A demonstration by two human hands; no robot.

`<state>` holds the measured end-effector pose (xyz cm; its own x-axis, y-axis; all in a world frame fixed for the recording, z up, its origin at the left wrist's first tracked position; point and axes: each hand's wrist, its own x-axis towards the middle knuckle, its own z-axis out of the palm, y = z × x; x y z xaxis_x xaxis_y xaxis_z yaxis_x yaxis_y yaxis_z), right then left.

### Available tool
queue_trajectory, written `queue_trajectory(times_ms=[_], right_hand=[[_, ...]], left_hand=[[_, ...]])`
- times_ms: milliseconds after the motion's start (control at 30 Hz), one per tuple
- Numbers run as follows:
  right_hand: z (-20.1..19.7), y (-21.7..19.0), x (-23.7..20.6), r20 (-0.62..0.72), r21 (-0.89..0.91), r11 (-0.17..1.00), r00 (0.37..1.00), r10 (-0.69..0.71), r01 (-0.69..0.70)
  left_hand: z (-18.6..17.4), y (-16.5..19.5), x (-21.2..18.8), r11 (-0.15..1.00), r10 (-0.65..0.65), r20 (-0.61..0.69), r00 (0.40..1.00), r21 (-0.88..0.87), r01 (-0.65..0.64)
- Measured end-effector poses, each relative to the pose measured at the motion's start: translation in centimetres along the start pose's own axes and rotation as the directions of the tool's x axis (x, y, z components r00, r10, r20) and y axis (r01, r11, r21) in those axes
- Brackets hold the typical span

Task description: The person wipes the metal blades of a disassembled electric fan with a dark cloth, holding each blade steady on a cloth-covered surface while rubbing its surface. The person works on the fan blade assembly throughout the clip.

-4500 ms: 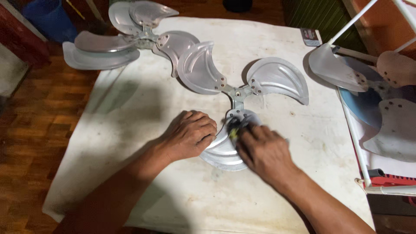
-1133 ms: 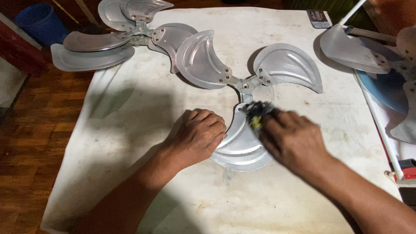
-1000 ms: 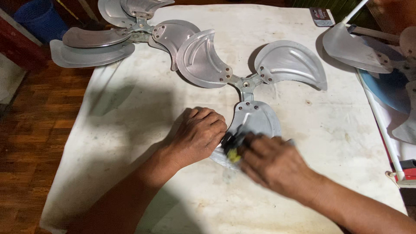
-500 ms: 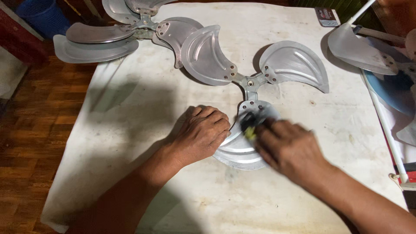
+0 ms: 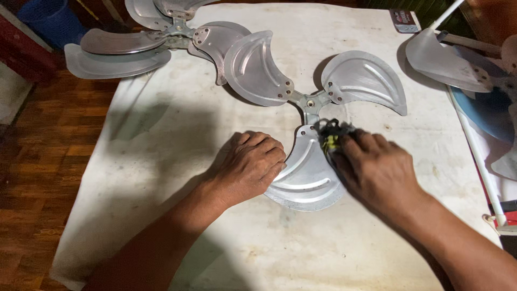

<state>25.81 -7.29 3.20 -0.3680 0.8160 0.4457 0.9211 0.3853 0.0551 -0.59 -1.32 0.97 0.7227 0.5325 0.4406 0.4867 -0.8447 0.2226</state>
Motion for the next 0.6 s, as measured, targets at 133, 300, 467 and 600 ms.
queue_trajectory(times_ms=[133,300,467,600], right_hand=[[0.2,-2.4,-1.3,0.147,0.022,0.996,0.985,-0.09,0.088],[0.3,-2.7,-1.4,-0.042,0.195,0.919,0.939,-0.341,0.343],[-0.1,0.2,0.3,-0.011,0.039,0.996,0.997,-0.075,0.075],[-0.6,-0.8,-0.7,0.157,-0.024,1.0,0.988,-0.002,0.005]], left_hand=[[-0.1,0.0,0.0,1.0,0.005,-0.029,1.0,0.011,-0.005],[-0.1,-0.1,-0.1,1.0,0.006,-0.024,1.0,0.022,-0.005],[0.2,-0.3,-0.2,0.999,0.019,-0.044,0.999,0.033,-0.018],[0.8,-0.4,-0.1,0.999,0.026,-0.084,0.996,-0.034,-0.028]])
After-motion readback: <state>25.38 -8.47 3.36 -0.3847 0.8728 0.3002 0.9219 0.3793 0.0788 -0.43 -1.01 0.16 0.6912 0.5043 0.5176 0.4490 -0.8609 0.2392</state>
